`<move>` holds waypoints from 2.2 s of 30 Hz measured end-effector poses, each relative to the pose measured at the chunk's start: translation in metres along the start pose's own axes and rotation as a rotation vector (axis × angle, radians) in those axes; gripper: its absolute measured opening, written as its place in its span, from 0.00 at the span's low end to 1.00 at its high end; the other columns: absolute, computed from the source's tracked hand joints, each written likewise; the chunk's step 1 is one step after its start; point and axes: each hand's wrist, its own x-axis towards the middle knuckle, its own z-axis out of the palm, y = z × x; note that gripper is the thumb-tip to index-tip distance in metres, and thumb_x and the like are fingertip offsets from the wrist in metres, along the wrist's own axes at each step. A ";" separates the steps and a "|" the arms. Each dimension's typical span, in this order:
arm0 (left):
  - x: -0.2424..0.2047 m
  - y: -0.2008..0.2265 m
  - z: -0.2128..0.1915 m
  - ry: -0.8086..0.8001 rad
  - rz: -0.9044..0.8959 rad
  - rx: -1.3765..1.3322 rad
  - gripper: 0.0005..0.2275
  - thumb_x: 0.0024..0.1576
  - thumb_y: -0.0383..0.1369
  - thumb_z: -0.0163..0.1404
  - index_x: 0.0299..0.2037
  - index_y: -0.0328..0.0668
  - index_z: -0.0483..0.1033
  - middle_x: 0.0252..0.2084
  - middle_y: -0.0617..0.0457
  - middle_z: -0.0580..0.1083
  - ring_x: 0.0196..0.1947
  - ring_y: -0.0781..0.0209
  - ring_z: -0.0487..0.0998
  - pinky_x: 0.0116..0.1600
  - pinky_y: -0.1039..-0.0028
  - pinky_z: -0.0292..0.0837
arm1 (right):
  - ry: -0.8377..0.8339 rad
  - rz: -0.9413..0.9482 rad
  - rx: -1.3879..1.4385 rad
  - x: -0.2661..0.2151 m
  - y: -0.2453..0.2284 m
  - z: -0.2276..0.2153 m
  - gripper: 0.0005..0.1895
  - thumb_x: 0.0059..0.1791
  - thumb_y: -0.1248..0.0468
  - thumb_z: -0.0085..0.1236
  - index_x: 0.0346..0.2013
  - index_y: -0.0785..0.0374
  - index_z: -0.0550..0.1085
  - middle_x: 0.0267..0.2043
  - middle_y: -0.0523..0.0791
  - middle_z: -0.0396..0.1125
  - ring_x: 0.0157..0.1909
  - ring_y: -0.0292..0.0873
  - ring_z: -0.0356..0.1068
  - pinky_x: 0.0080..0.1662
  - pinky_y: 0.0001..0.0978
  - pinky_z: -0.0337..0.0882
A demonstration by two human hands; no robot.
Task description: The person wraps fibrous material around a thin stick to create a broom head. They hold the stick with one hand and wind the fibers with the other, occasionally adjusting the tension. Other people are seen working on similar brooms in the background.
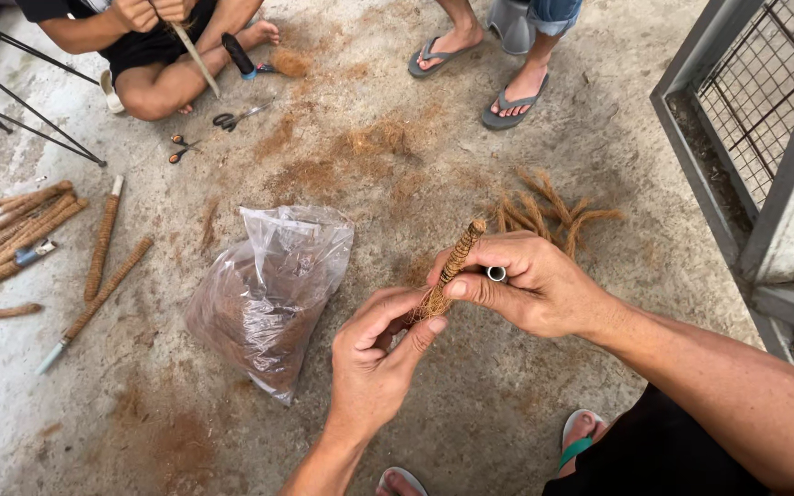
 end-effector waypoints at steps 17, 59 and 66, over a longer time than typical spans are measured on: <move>0.014 -0.001 -0.021 -0.054 -0.104 0.001 0.11 0.58 0.28 0.59 0.51 0.41 0.83 0.44 0.53 0.79 0.41 0.67 0.80 0.43 0.77 0.77 | 0.046 0.032 0.021 0.010 0.027 0.007 0.12 0.55 0.62 0.56 0.48 0.66 0.78 0.45 0.42 0.76 0.42 0.31 0.72 0.43 0.26 0.74; 0.014 -0.004 -0.033 -0.543 -0.555 -0.635 0.18 0.69 0.40 0.41 0.59 0.32 0.71 0.36 0.50 0.76 0.25 0.71 0.65 0.28 0.81 0.57 | -0.166 0.001 0.230 0.002 0.030 -0.007 0.09 0.54 0.68 0.55 0.47 0.70 0.77 0.47 0.49 0.75 0.46 0.41 0.78 0.46 0.34 0.80; 0.010 -0.007 -0.032 -0.543 -0.486 -0.641 0.17 0.70 0.39 0.44 0.59 0.33 0.75 0.31 0.58 0.69 0.27 0.74 0.60 0.30 0.81 0.54 | -0.122 -0.133 0.115 0.003 0.027 -0.006 0.09 0.55 0.68 0.57 0.48 0.69 0.77 0.45 0.48 0.75 0.43 0.39 0.76 0.43 0.31 0.76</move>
